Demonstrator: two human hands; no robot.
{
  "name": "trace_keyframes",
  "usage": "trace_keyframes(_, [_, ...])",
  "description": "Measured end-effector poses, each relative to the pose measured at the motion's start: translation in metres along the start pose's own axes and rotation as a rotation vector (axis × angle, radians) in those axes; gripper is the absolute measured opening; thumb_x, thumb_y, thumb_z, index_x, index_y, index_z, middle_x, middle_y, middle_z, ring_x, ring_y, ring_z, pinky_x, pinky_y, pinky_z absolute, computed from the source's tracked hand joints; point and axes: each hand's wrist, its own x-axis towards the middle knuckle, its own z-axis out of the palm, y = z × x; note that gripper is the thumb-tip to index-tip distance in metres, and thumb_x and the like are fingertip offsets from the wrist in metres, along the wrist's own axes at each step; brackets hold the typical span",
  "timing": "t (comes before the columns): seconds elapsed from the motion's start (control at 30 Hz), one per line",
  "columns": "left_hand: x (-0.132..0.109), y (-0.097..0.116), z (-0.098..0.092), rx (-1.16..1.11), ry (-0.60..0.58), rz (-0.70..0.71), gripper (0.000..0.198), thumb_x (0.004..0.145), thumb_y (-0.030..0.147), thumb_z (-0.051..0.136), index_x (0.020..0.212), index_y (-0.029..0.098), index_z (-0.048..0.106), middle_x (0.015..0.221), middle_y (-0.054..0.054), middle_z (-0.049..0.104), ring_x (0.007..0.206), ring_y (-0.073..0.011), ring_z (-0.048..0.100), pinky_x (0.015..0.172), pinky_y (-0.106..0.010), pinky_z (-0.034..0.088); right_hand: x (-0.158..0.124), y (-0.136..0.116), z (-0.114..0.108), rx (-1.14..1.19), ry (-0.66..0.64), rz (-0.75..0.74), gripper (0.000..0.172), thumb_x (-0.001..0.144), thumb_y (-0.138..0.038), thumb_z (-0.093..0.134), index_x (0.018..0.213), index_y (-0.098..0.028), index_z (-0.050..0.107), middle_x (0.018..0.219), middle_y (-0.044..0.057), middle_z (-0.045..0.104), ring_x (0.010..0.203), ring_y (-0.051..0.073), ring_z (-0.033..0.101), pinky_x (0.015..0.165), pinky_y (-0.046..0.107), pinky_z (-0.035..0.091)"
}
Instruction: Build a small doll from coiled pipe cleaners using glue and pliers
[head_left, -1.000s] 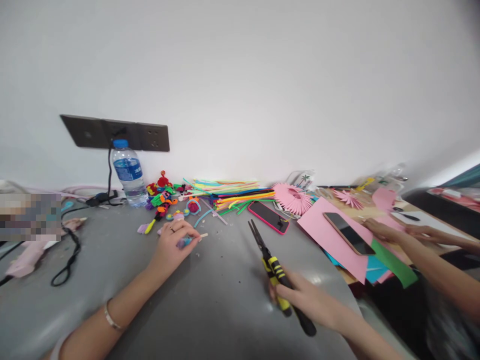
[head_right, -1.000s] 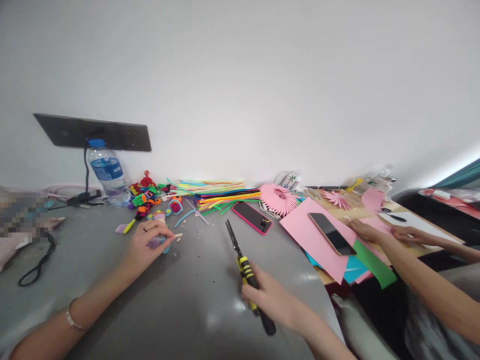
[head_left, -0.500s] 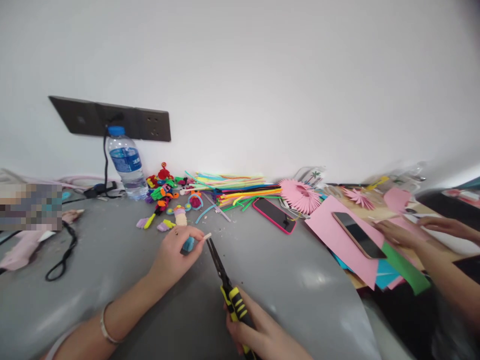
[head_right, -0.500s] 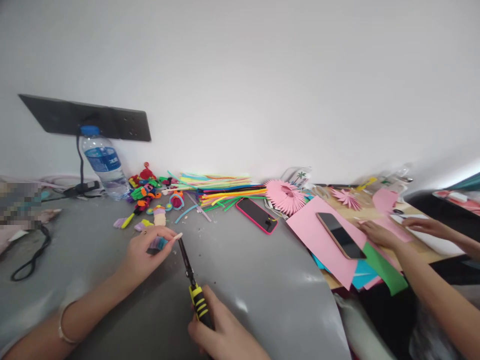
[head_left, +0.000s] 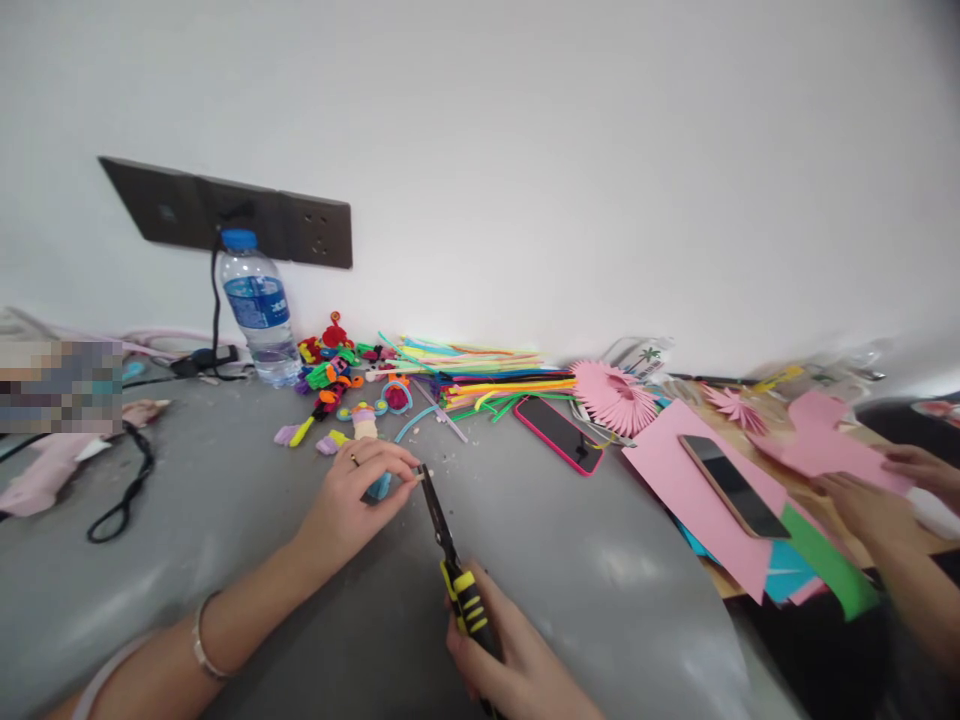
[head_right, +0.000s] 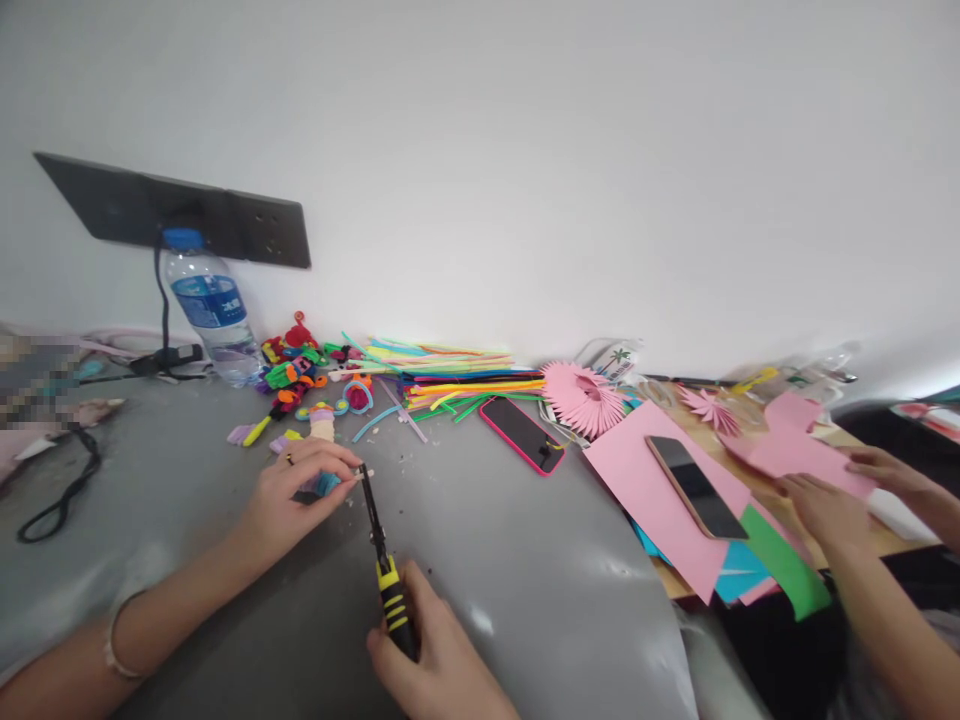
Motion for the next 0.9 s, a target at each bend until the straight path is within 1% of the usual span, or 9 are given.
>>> trace_keyframes(0.1, [0.000,-0.001,0.001,0.004,0.002,0.009,0.010,0.085,0.016,0.063,0.077,0.021,0.063,0.088,-0.001,0.074,0.086,-0.0171,0.067,0.084,-0.033,0.047,-0.001,0.000,0.000,-0.015,-0.004,-0.007,0.044,0.084,-0.044,0.055,0.119,-0.018,0.058,0.096,0.007,0.064,0.090,0.023,0.058,0.082,0.032,0.047])
trace_keyframes(0.2, [0.000,-0.003,0.002,0.001,-0.006,0.012,0.009,0.086,0.017,0.064,0.078,0.021,0.064,0.088,-0.002,0.074,0.087,-0.0173,0.066,0.085,-0.034,0.046,-0.003,0.001,0.000,-0.015,0.040,0.016,0.048,0.083,-0.044,0.057,0.123,-0.018,0.057,0.101,0.007,0.064,0.090,0.022,0.059,0.079,0.030,0.047])
trace_keyframes(0.33, [0.000,-0.003,0.001,-0.014,0.006,-0.004,0.005,0.086,0.019,0.064,0.081,0.022,0.064,0.089,-0.002,0.074,0.089,-0.0179,0.067,0.088,-0.035,0.047,-0.002,0.006,0.004,-0.017,0.076,-0.005,0.044,0.083,-0.044,0.058,0.119,-0.018,0.057,0.095,0.006,0.063,0.086,0.021,0.058,0.075,0.029,0.047])
trace_keyframes(0.37, [0.000,-0.003,0.000,-0.019,0.012,-0.022,0.002,0.085,0.020,0.064,0.085,0.022,0.065,0.091,-0.002,0.074,0.090,-0.0183,0.067,0.089,-0.034,0.047,-0.001,0.007,0.005,-0.018,0.076,-0.016,0.040,0.083,-0.043,0.058,0.115,-0.019,0.058,0.092,0.005,0.063,0.084,0.021,0.057,0.074,0.028,0.047])
trace_keyframes(0.43, [-0.001,-0.001,-0.003,-0.041,0.003,-0.112,0.006,0.086,0.024,0.063,0.091,0.022,0.065,0.090,-0.003,0.073,0.085,-0.0179,0.067,0.080,-0.031,0.051,0.001,0.007,0.006,-0.023,0.078,-0.043,0.034,0.083,-0.042,0.057,0.107,-0.019,0.059,0.087,0.003,0.061,0.080,0.019,0.055,0.071,0.027,0.046])
trace_keyframes(0.53, [-0.003,0.005,-0.007,-0.200,-0.097,-0.347,0.014,0.091,0.032,0.054,0.095,0.020,0.061,0.077,-0.001,0.070,0.059,-0.0129,0.063,0.054,-0.023,0.049,0.002,0.007,0.006,-0.035,0.089,-0.084,0.026,0.084,-0.038,0.055,0.100,-0.018,0.057,0.083,0.002,0.058,0.075,0.017,0.052,0.068,0.025,0.044])
trace_keyframes(0.6, [-0.004,0.009,-0.007,-0.349,-0.200,-0.467,0.020,0.094,0.037,0.048,0.096,0.020,0.058,0.068,0.001,0.068,0.047,-0.0105,0.058,0.044,-0.020,0.044,0.001,0.006,0.005,-0.044,0.096,-0.102,0.021,0.085,-0.035,0.054,0.097,-0.018,0.056,0.083,0.002,0.058,0.074,0.016,0.051,0.068,0.025,0.044])
trace_keyframes(0.73, [-0.006,0.014,-0.003,-0.485,-0.368,-0.548,0.026,0.094,0.044,0.046,0.092,0.020,0.056,0.064,0.002,0.066,0.044,-0.0091,0.055,0.043,-0.018,0.043,-0.001,0.004,0.001,-0.092,0.088,-0.107,0.028,0.083,-0.030,0.056,0.108,-0.018,0.056,0.091,0.004,0.063,0.082,0.019,0.056,0.075,0.027,0.045])
trace_keyframes(0.9, [-0.007,0.014,0.000,-0.483,-0.397,-0.564,0.034,0.095,0.045,0.043,0.074,0.020,0.051,0.062,0.003,0.063,0.045,-0.0083,0.054,0.045,-0.018,0.042,-0.002,-0.005,0.000,-0.159,0.031,-0.092,0.024,0.081,-0.026,0.054,0.104,-0.018,0.056,0.085,0.003,0.061,0.078,0.018,0.056,0.072,0.026,0.045])
